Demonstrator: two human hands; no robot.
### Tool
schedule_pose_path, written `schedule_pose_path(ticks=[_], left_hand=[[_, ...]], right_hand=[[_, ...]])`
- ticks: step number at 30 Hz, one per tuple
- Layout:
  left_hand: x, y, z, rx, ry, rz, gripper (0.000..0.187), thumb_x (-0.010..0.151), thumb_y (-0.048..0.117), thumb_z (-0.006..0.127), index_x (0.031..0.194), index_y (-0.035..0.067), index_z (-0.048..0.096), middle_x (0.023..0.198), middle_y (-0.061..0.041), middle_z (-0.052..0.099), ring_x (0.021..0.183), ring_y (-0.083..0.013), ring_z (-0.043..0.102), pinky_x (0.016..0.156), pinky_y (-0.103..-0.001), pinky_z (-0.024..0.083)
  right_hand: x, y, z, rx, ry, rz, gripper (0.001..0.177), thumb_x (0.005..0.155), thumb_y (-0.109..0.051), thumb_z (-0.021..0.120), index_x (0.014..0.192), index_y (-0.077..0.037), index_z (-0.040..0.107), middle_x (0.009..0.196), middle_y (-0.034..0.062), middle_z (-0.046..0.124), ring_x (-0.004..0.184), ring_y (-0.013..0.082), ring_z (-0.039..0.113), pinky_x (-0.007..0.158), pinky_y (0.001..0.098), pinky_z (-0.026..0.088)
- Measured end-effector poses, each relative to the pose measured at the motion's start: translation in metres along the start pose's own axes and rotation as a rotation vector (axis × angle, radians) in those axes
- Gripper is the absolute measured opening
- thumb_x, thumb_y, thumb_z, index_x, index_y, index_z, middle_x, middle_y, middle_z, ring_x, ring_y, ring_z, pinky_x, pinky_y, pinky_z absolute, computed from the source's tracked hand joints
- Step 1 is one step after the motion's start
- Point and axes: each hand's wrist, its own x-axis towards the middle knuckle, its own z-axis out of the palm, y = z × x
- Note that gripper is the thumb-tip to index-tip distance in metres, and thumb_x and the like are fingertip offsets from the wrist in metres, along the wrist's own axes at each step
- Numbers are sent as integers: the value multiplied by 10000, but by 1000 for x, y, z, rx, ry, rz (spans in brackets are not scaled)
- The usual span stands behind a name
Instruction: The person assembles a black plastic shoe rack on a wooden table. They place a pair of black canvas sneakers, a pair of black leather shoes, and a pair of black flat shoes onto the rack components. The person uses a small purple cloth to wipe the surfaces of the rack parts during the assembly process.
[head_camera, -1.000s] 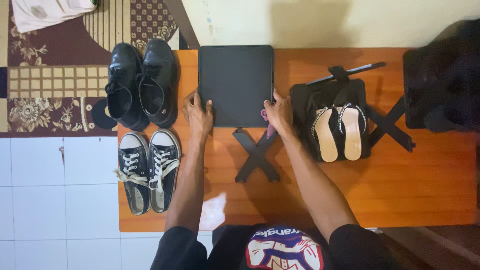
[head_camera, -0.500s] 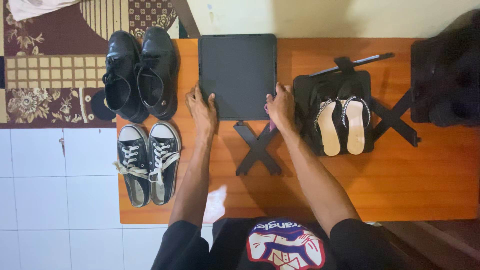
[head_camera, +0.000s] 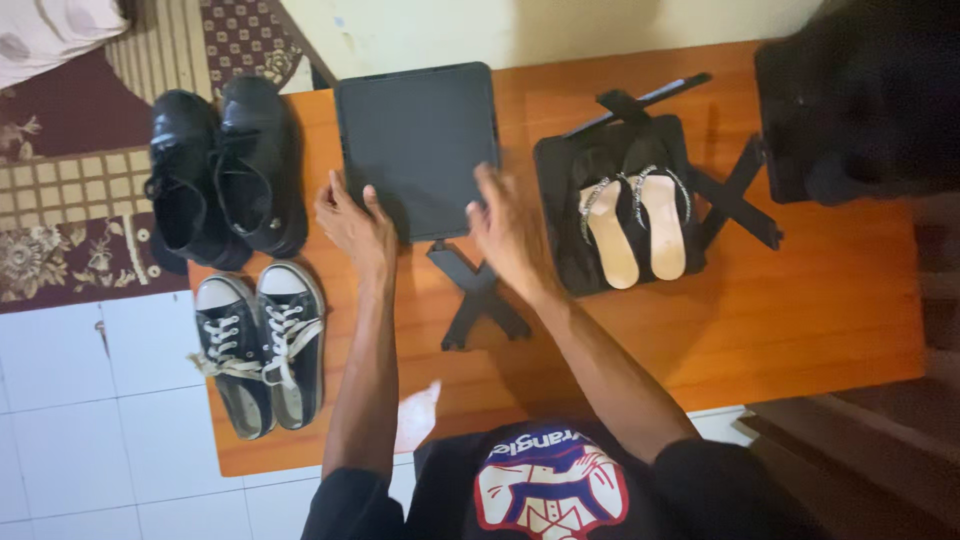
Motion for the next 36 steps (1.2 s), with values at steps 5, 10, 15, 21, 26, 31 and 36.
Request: schedule_pose_path(ticks=[5, 10, 15, 21, 26, 31, 36], left_hand=[[-32, 89, -23, -255, -565, 165, 577, 874, 23, 601, 1445, 94, 564, 1165, -174, 649, 1120, -356, 613, 1005, -478, 495], [-92, 160, -13, -202, -908, 219, 801, 841, 388, 715, 1486, -10, 454, 1271, -284, 599, 1165, -453, 570, 981, -524, 448], [-142, 175, 6, -162, -779, 17, 598, 910, 453, 756, 1218, -26, 576, 1208, -300, 626, 1135, -457, 616, 964, -496, 504], [-190, 209, -10, -281, -836, -152, 361, 978, 351, 691, 1144, 37, 626, 1075, -174, 730, 966, -381, 720, 813, -452, 566], [-198, 250, 6, -371, -597, 76, 592, 897, 270, 756, 1358, -21, 525, 1244, -253, 606, 1125, -451, 619, 935, -512, 531], [-188, 279, 29, -264, -688, -89, 893, 836, 359, 785, 1521, 11, 329, 1384, -295, 445, 1182, -488, 553, 915, -536, 527], [-196, 281, 41, -204, -610, -120, 1002, 810, 376, 783, 1566, 20, 230, 1413, -336, 396, 1200, -532, 522, 907, -548, 522]], right_hand=[[-82, -10, -90, 478, -643, 30, 199, 1024, -177, 610, 1052, -21, 731, 760, 40, 685, 556, 89, 644, 491, 251, 528], [-113, 72, -158, 503, -577, 422, 213, 983, -167, 637, 1097, -18, 736, 785, 18, 692, 606, 68, 651, 519, 226, 561], [-120, 145, -170, 322, -152, 540, 240, 990, -178, 626, 1163, -24, 690, 817, 70, 694, 658, 114, 691, 544, 254, 553], [-114, 155, -180, -386, 15, 284, 443, 939, -258, 724, 1313, -52, 605, 1193, 189, 595, 869, 308, 709, 760, 442, 564], [-112, 180, -183, -334, 19, 170, 643, 913, -274, 741, 1446, -27, 480, 1302, 226, 524, 989, 380, 671, 810, 491, 552], [-107, 210, -175, -306, 5, 2, 745, 893, -284, 771, 1505, -20, 440, 1258, 244, 539, 1029, 400, 632, 817, 491, 548], [-98, 222, -167, -327, -99, 25, 838, 871, -304, 797, 1529, 14, 386, 1183, 260, 545, 966, 378, 644, 796, 472, 555]])
